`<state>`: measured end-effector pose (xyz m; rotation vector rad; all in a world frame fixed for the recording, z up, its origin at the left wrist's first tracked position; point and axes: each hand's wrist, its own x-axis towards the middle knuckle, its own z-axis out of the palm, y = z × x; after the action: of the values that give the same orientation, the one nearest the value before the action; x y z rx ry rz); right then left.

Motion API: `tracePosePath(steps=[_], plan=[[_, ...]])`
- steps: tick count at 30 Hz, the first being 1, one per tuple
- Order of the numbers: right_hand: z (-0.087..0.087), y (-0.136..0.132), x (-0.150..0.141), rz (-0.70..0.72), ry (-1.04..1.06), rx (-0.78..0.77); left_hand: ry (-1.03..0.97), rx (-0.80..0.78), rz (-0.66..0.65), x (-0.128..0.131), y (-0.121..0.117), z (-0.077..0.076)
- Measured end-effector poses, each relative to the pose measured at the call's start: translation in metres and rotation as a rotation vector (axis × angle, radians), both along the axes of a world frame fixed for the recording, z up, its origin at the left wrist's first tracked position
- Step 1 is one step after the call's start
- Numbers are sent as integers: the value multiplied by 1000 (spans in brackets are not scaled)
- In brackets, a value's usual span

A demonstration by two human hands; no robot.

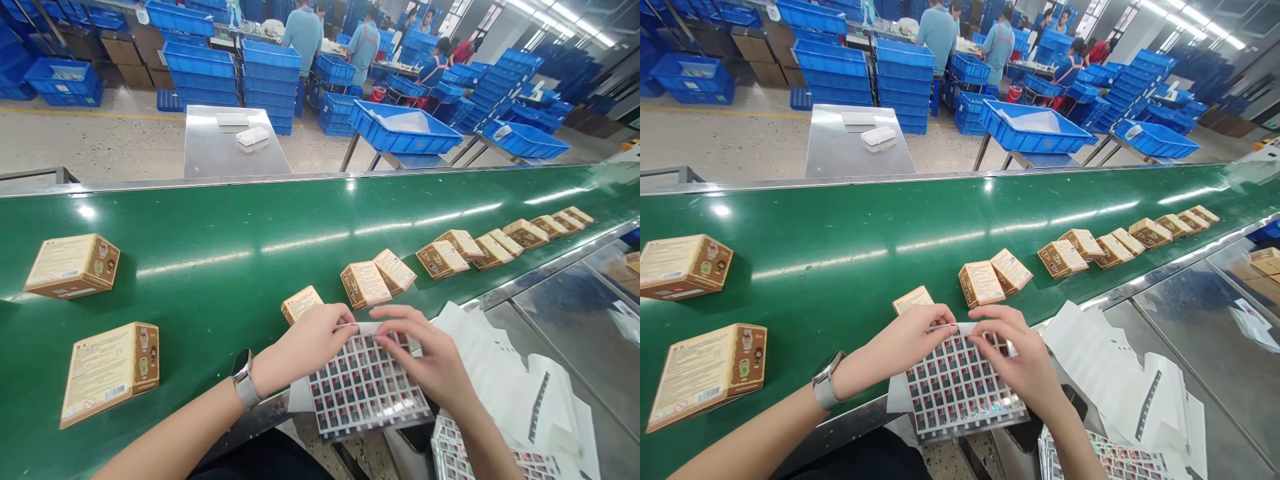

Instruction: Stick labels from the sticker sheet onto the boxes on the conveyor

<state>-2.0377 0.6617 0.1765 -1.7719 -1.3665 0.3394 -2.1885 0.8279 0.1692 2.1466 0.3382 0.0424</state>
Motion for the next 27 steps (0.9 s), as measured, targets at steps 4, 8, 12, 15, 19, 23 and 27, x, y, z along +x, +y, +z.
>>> tracePosePath(steps=[4, 8, 12, 15, 19, 23, 27], plan=[[-39, 17, 53, -512, 637, 117, -56, 206, -102, 31, -2, -14], [-84, 40, 98, -731, 716, 200, -122, 448, -322, 73, -10, -38], [-109, 52, 115, -814, 730, 263, -82, 538, -410, 105, -14, -54], [-118, 57, 123, -835, 724, 284, -53, 578, -428, 117, -15, -55], [-125, 60, 137, -845, 691, 250, -22, 615, -438, 126, -19, -52], [-125, 56, 145, -847, 600, 160, -20, 625, -449, 135, -23, -53], [-119, 56, 146, -905, 432, 54, -30, 614, -460, 148, -22, -50]])
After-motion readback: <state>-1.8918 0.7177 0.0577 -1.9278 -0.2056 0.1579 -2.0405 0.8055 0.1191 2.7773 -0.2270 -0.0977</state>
